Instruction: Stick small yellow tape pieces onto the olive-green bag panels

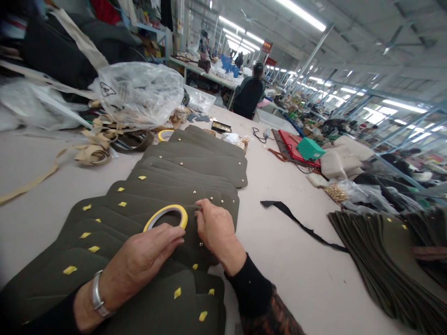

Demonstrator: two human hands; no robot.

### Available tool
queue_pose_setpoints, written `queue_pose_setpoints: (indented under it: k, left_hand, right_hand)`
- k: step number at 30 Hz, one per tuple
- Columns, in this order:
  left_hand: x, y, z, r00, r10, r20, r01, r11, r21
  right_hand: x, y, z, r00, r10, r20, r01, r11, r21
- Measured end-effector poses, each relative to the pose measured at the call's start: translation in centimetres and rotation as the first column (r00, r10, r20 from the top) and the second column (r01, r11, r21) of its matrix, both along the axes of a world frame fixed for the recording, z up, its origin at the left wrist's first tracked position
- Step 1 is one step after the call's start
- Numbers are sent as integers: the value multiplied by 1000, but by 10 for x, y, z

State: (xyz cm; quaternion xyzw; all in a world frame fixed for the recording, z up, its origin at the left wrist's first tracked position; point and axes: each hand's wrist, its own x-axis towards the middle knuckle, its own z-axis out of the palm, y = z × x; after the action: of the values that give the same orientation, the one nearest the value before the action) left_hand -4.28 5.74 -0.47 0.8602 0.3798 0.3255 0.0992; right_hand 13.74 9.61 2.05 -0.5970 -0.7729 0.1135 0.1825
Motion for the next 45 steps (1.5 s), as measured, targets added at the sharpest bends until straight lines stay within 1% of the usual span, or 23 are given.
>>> queue_pose_setpoints:
  k: [1, 3, 5, 8, 9, 11, 16, 18, 20, 24, 27, 28, 30, 32, 33, 34, 36, 37, 38, 40, 41, 43, 45]
  left_hand:
    - [-1, 0, 0, 1000, -3, 28, 3, 1000, 5]
    - [-3, -2, 1, 998, 14, 55, -13, 1000, -5]
    - [-4, -3, 1, 996, 47, 73, -45, 999, -23]
    - [-3, -4, -1, 993, 77, 88, -74, 996, -43]
    - [-2, -5, -1, 994, 79, 80, -76, 996, -45]
    - [-1, -5, -3, 995, 74, 59, -72, 997, -39]
    - [-1, -7, -2, 998, -6, 57, 7, 1000, -14]
    - [0, -8, 0, 996, -59, 65, 61, 998, -27]
    - [2, -9, 3, 995, -83, 60, 85, 996, -38]
    - [5, -10, 7, 999, -29, 27, 30, 998, -46]
    - [6, -10, 8, 1000, 3, -1, -3, 999, -48]
    - [6, -11, 8, 1000, 11, -6, -12, 999, -49]
    - [8, -13, 9, 1000, 23, 10, -22, 999, -38]
    - [10, -16, 12, 998, 10, 68, -10, 1000, -1]
    - [10, -18, 13, 994, -5, 106, 3, 1000, 23]
    - [11, -19, 13, 990, -24, 140, 19, 999, 41]
    - [12, -21, 13, 987, -40, 154, 33, 998, 48]
    - [12, -21, 12, 992, -28, 121, 24, 999, 36]
    - [12, -20, 11, 998, -7, 55, 6, 1000, 12]
    - [12, -18, 8, 991, 27, -131, -35, 998, -54]
    - [12, -16, 6, 975, 28, -220, -49, 995, -88]
    - [13, -14, 5, 940, 10, -341, -63, 987, -146]
    - [14, -14, 5, 919, -6, -394, -67, 983, -171]
  right_hand:
    - [4, -5, 1, 993, 19, -120, -16, 1000, 20]
    - [11, -17, 4, 946, 70, -318, -52, 997, 64]
    - [15, -29, 7, 907, 154, -392, -118, 986, 115]
    - [13, -42, 8, 884, 330, -331, -275, 940, 202]
    - [11, -44, 7, 879, 373, -296, -316, 922, 223]
    - [9, -45, 5, 881, 414, -228, -360, 901, 242]
    - [8, -46, -3, 888, 443, -127, -389, 868, 309]
    - [8, -48, -6, 893, 432, -126, -366, 860, 355]
    - [7, -50, -8, 911, 396, -117, -324, 861, 392]
    - [5, -53, -9, 941, 334, -60, -276, 857, 435]
    - [4, -56, -6, 942, 326, -81, -259, 859, 443]
    - [2, -58, -5, 942, 317, -114, -240, 869, 433]
    - [0, -60, -2, 939, 246, -241, -151, 922, 356]
    - [-1, -61, -1, 900, 97, -426, -27, 986, 167]
    - [-1, -60, -1, 855, -3, -519, 28, 999, 40]
    - [1, -59, -2, 798, -106, -593, 66, 994, -88]
    - [8, -54, -6, 696, -270, -665, 77, 949, -304]
    - [13, -52, -9, 671, -323, -668, 64, 922, -382]
    - [18, -50, -12, 667, -354, -656, 46, 898, -438]
    - [27, -49, -18, 713, -356, -604, 14, 868, -496]
    - [31, -50, -21, 747, -338, -572, 11, 867, -497]
    - [34, -52, -23, 824, -281, -493, 29, 888, -459]
    - [34, -53, -21, 889, -217, -402, 42, 915, -401]
